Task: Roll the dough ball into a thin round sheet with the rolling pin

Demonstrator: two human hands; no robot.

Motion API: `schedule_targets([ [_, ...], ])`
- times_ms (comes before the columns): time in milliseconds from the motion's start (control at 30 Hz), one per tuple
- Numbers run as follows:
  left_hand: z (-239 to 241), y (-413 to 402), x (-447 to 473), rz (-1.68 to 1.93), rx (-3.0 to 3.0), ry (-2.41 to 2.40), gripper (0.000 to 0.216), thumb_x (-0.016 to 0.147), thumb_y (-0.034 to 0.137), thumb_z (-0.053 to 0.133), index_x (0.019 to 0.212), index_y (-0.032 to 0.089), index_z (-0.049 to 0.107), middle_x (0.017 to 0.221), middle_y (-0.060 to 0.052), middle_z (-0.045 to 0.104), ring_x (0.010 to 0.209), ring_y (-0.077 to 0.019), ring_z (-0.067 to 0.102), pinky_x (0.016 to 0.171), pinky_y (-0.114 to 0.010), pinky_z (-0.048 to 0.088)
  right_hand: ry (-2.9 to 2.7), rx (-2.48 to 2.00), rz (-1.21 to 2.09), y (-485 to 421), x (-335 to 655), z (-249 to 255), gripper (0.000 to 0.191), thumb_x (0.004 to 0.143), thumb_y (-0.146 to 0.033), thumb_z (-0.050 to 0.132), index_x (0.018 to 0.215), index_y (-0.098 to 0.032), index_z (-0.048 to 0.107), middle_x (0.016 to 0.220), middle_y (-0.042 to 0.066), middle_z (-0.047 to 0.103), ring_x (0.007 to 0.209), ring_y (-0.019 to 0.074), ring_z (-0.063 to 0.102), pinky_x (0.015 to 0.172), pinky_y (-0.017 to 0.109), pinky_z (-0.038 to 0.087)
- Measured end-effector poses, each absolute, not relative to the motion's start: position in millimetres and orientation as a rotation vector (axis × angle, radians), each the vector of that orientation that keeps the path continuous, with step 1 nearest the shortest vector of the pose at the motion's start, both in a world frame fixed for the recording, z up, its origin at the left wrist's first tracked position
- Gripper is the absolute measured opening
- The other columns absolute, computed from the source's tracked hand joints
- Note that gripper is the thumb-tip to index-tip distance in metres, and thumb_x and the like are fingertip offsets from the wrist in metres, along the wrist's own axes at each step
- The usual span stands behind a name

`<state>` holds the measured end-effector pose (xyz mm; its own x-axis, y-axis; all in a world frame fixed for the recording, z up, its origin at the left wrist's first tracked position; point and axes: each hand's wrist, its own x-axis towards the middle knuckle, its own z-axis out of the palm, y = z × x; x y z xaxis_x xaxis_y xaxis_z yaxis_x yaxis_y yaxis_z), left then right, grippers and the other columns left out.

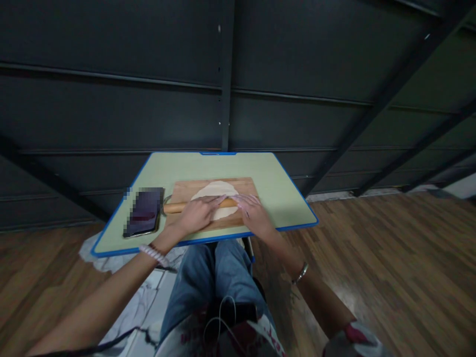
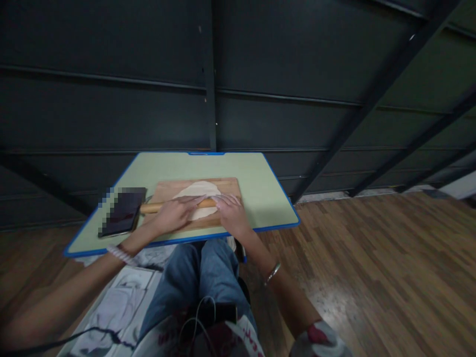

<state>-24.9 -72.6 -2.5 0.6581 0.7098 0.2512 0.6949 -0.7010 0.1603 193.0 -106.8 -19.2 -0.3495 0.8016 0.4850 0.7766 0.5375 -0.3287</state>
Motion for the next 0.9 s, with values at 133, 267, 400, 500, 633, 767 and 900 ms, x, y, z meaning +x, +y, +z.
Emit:
schedule_targets([
  [133, -9, -80, -25, 0.644, 2.717, 1.173, 0.041, 0.091, 0.024, 0.04, 0.128, 0.02, 0.054, 0.124, -0.007, 0.062, 0.113, -0.0215, 0.058, 0.097, -0.039, 0.046, -2.056, -1.257, 0.177, -107, 194, -18, 0.03, 0.093, -0.017, 0.043, 0.112, -0.02, 0.066, 0.112, 0.005, 0.068, 0.107, 0.0161, 0.06, 0.098, 0.033, 0.042],
  [267, -12, -83, -21, 0.722, 2.673, 1.169, 0.037, 0.09, 0.024, 0.042, 0.121, 0.015, 0.06, 0.116, -0.009, 0.066, 0.107, -0.0228, 0.061, 0.095, -0.04, 0.046, -2.075, -1.334, 0.208, -102, 191, -14, 0.024, 0.091, -0.02, 0.051, 0.107, -0.022, 0.069, 0.106, 0.005, 0.071, 0.099, 0.0172, 0.063, 0.092, 0.032, 0.045],
  [400, -12, -87, -18, 0.798, 2.653, 1.144, 0.034, 0.09, 0.021, 0.043, 0.117, 0.016, 0.063, 0.109, -0.01, 0.068, 0.101, -0.023, 0.061, 0.091, -0.04, 0.047, -2.097, -1.348, 0.172, -101, 190, -12, 0.021, 0.091, -0.019, 0.053, 0.104, -0.021, 0.069, 0.105, 0.005, 0.071, 0.099, 0.0172, 0.061, 0.092, 0.033, 0.042],
  [500, -15, -92, -16, 0.874, 2.641, 1.112, 0.031, 0.09, 0.021, 0.044, 0.112, 0.02, 0.065, 0.103, -0.008, 0.069, 0.095, -0.0217, 0.059, 0.085, -0.039, 0.047, -2.085, -1.314, 0.193, -104, 191, -12, 0.016, 0.088, -0.02, 0.057, 0.097, -0.021, 0.071, 0.1, 0.004, 0.071, 0.097, 0.0177, 0.061, 0.091, 0.033, 0.042],
  [633, -24, -104, -15, 0.975, 2.665, 1.141, 0.027, 0.09, 0.021, 0.047, 0.108, 0.026, 0.067, 0.097, -0.006, 0.067, 0.09, -0.0204, 0.056, 0.079, -0.037, 0.045, -2.057, -1.247, 0.242, -110, 195, -17, 0.014, 0.085, -0.021, 0.062, 0.096, -0.021, 0.07, 0.098, 0.004, 0.071, 0.095, 0.0184, 0.06, 0.09, 0.033, 0.042],
  [767, -32, -122, -11, 0.99, 2.791, 1.233, 0.031, 0.089, 0.014, 0.045, 0.111, 0.021, 0.065, 0.1, -0.01, 0.065, 0.092, -0.0221, 0.054, 0.08, -0.038, 0.044, -1.993, -1.179, 0.258, -118, 198, -28, 0.014, 0.085, -0.023, 0.062, 0.097, -0.021, 0.069, 0.098, 0.004, 0.07, 0.094, 0.0184, 0.061, 0.089, 0.033, 0.044],
  [900, -31, -131, -7, 0.924, 2.874, 1.302, 0.034, 0.087, 0.01, 0.045, 0.114, 0.02, 0.063, 0.105, -0.011, 0.064, 0.096, -0.0235, 0.054, 0.083, -0.04, 0.044, -1.991, -1.151, 0.256, -121, 201, -31, 0.015, 0.086, -0.024, 0.061, 0.098, -0.021, 0.07, 0.099, 0.005, 0.071, 0.093, 0.0179, 0.061, 0.089, 0.034, 0.044],
])
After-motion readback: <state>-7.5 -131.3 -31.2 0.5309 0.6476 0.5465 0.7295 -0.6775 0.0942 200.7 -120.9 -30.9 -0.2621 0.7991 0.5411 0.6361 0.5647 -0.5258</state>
